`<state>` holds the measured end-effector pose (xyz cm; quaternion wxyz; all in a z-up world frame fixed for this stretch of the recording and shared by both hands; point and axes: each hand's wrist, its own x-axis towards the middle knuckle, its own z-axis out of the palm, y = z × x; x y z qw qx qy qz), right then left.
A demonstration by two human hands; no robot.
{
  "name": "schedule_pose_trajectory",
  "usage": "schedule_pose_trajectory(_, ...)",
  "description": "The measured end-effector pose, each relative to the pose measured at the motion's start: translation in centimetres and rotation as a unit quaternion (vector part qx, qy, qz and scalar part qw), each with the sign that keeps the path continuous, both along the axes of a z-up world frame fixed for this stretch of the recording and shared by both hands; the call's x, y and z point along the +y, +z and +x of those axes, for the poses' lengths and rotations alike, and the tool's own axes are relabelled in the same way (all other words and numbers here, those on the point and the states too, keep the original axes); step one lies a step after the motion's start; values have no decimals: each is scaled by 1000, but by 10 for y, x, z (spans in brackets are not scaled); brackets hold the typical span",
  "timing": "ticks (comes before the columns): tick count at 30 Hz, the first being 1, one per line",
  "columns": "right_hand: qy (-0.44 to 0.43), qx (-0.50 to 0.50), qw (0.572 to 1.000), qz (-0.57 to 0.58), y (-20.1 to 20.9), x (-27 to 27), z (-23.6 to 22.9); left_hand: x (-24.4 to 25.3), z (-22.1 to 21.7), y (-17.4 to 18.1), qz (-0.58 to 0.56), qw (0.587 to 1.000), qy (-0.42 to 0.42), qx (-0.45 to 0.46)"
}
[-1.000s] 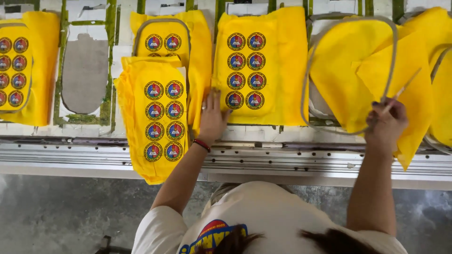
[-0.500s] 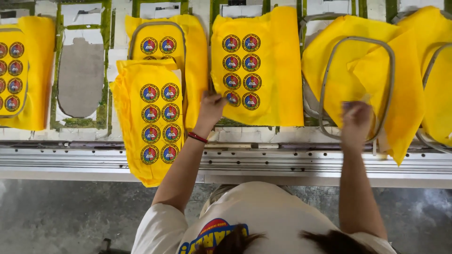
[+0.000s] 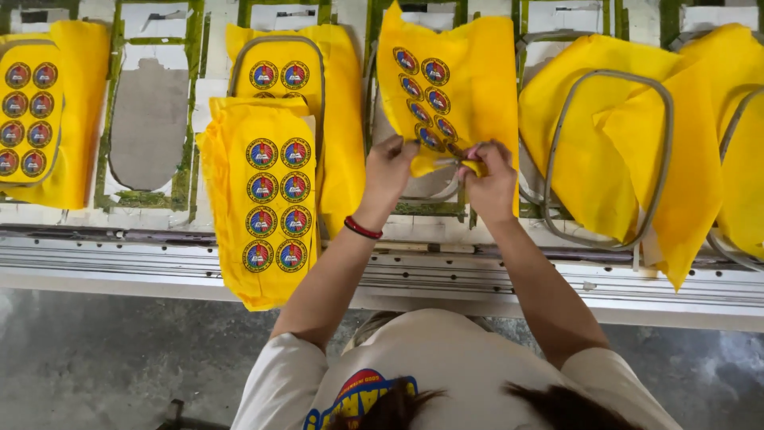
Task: Cutting out embroidered patches from yellow fabric sheets using scissors at an embroidery machine station.
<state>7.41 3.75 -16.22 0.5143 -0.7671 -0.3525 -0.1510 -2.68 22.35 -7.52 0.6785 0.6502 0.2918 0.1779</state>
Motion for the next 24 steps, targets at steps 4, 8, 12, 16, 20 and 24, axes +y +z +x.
schedule_pose_trajectory(4, 71, 88, 994, 12, -13, -12, -8, 13, -11, -8, -137, 990, 36, -15)
schedule_pose_trajectory(8, 66, -9, 996, -53, -4, -4, -16, 65, 15, -59, -374, 922, -58, 81)
schedule_pose_trajectory(12, 95, -76, 991, -60, 37, -5, -13, 56, 49, -1, -364, 927, -64, 66)
schedule_pose_trajectory(16, 116, -115, 983, -84, 52, -4, -25, 44, 75, -57, -200, 968, -36, 149)
schedule_pose_trajectory(20, 119, -137, 976, -120, 38, -18, -35, 18, 41, -15, -106, 965, -62, 231)
schedule_pose_trajectory(24, 107, -138, 975, -136, 39, -36, -24, 7, 28, 10, -179, 956, -79, 217)
